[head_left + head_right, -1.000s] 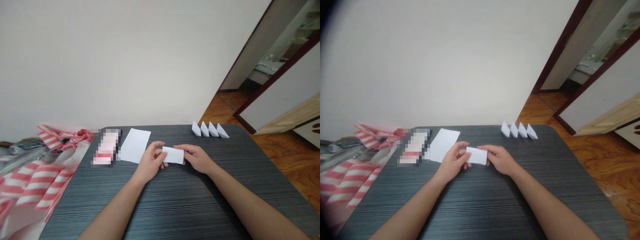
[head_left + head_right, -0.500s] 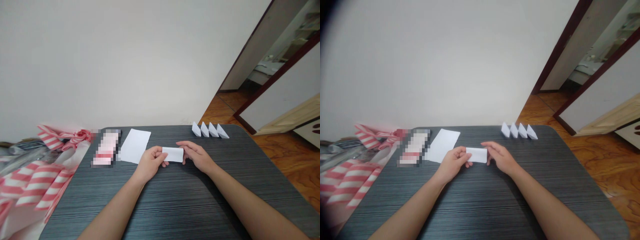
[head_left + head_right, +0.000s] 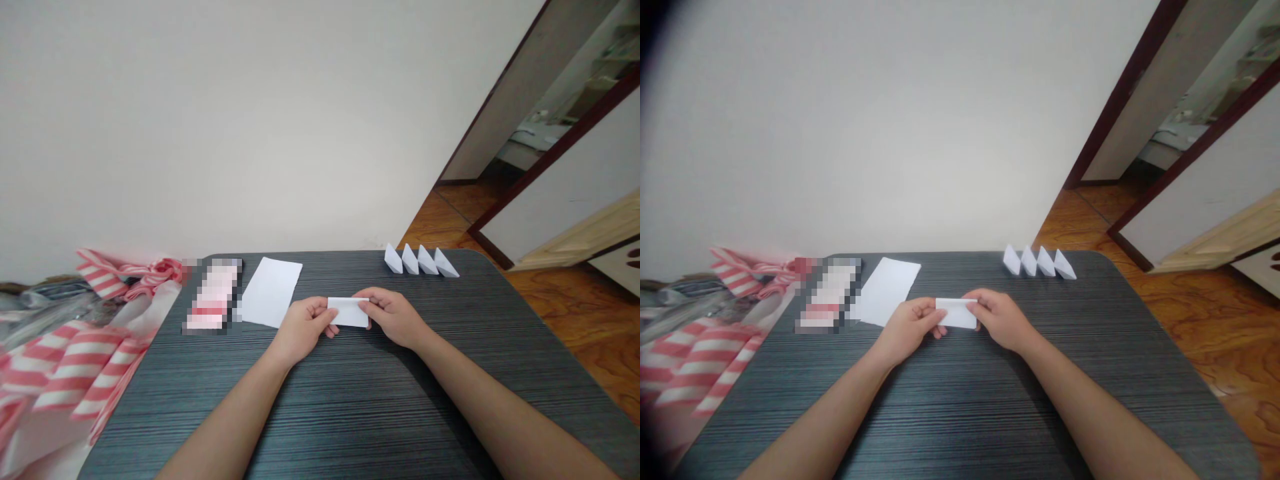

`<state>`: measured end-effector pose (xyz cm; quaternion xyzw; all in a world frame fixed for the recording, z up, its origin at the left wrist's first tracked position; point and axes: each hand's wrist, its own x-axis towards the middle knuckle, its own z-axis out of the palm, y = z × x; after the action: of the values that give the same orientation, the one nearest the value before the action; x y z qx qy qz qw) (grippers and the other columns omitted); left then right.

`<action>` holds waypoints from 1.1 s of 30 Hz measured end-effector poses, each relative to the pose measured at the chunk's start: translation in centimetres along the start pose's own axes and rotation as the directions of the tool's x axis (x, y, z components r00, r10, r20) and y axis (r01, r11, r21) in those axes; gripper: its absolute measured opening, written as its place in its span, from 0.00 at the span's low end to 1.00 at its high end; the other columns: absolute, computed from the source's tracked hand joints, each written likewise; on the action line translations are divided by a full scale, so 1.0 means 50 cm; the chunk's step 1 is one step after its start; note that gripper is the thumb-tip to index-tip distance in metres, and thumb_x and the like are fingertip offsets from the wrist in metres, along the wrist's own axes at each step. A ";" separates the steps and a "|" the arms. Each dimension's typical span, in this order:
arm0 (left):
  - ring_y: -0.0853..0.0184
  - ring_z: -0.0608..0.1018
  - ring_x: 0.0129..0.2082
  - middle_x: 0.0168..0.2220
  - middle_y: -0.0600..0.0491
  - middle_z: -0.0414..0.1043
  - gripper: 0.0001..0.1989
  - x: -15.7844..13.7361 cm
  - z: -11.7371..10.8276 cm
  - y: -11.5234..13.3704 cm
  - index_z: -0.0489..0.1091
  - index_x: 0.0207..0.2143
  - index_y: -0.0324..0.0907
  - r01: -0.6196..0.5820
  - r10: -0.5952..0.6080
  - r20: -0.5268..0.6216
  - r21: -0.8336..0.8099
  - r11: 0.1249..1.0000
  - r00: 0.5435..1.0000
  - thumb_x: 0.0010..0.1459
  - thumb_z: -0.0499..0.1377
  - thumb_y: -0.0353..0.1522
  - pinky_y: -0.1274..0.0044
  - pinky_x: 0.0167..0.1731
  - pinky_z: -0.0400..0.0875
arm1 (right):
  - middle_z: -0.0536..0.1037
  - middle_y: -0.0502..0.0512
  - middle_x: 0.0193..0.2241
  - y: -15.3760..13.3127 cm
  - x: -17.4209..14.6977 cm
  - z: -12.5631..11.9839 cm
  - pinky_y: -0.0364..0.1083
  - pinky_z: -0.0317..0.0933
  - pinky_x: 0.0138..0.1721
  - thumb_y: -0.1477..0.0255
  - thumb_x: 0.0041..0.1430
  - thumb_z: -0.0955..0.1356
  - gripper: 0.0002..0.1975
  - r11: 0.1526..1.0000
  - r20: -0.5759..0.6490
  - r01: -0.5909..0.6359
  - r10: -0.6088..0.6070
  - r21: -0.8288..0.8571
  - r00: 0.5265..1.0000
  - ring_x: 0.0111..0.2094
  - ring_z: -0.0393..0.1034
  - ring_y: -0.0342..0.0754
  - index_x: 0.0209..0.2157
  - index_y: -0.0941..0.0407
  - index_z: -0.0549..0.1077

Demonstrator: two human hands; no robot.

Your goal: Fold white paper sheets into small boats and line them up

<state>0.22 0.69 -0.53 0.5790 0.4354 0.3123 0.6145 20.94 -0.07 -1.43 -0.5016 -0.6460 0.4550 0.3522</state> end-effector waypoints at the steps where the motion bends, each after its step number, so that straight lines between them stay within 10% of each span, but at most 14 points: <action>1: 0.70 0.74 0.21 0.22 0.52 0.73 0.14 0.000 0.000 -0.001 0.70 0.37 0.37 0.006 -0.006 0.001 0.010 1.000 1.000 0.55 0.55 0.38 0.79 0.24 0.68 | 0.72 0.49 0.21 0.001 0.000 0.000 0.42 0.60 0.24 0.65 0.59 0.63 0.12 1.000 -0.002 0.001 -0.001 -0.005 1.000 0.21 0.66 0.43 0.39 0.57 0.72; 33: 0.73 0.69 0.17 0.19 0.55 0.69 0.15 -0.005 -0.001 -0.002 0.66 0.26 0.39 -0.057 0.055 0.016 0.193 0.980 0.998 0.59 0.50 0.39 0.81 0.20 0.63 | 0.72 0.50 0.21 -0.014 0.000 -0.008 0.42 0.60 0.26 0.66 0.60 0.62 0.12 0.996 0.019 0.014 -0.013 -0.087 1.000 0.23 0.67 0.43 0.31 0.58 0.73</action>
<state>0.05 0.49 -0.59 0.6496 0.4439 0.2826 0.5487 21.08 -0.02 -0.62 -0.5078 -0.6720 0.4286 0.3269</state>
